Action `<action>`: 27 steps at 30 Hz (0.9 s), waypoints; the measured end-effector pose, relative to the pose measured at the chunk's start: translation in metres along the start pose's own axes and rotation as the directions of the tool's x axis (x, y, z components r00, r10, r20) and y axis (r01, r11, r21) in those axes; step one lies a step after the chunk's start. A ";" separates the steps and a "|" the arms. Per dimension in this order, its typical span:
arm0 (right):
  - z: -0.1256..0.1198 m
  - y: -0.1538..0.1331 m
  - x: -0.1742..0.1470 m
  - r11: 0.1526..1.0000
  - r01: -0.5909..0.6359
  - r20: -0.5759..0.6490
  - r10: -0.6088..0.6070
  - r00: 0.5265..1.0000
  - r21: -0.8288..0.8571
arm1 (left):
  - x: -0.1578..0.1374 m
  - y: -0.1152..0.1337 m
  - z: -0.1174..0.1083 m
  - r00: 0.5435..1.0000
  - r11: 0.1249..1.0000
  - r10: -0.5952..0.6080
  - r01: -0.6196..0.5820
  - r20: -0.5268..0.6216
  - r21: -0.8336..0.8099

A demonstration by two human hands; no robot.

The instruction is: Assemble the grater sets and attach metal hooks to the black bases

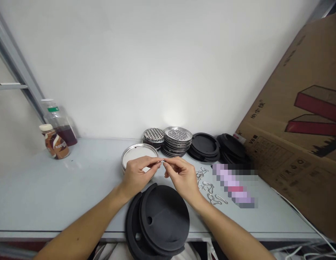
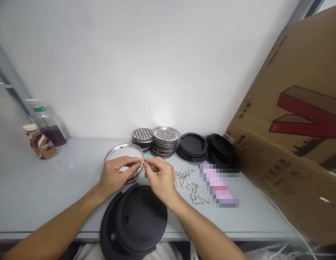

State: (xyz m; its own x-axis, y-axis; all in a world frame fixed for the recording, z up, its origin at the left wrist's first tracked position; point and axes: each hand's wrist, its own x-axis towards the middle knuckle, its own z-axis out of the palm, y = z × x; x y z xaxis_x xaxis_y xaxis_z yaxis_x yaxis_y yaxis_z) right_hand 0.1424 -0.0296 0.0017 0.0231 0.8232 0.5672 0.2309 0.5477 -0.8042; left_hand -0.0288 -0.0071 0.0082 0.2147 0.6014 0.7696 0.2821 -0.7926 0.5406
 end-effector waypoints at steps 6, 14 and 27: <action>0.011 0.005 -0.001 0.971 0.173 -0.093 -0.190 0.977 -0.166 | -0.001 -0.005 0.005 0.994 0.991 0.104 -0.101 -0.032 0.092; -0.005 0.003 0.015 0.969 0.172 0.021 -0.171 0.985 -0.179 | 0.001 0.005 0.000 0.972 0.972 -0.233 0.233 0.016 -0.005; -0.160 0.046 -0.048 0.707 -0.217 0.040 0.329 0.944 -0.673 | 0.047 0.017 0.097 0.604 0.998 -0.060 0.019 0.795 0.061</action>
State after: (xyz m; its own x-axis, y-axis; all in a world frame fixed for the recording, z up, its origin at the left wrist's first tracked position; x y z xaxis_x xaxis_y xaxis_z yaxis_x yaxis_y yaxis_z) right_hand 0.3072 -0.0681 -0.0339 0.0583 0.9628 0.2638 0.8131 0.1076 -0.5721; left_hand 0.0764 0.0169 0.0206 0.8562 0.4906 0.1620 0.3424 -0.7736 0.5331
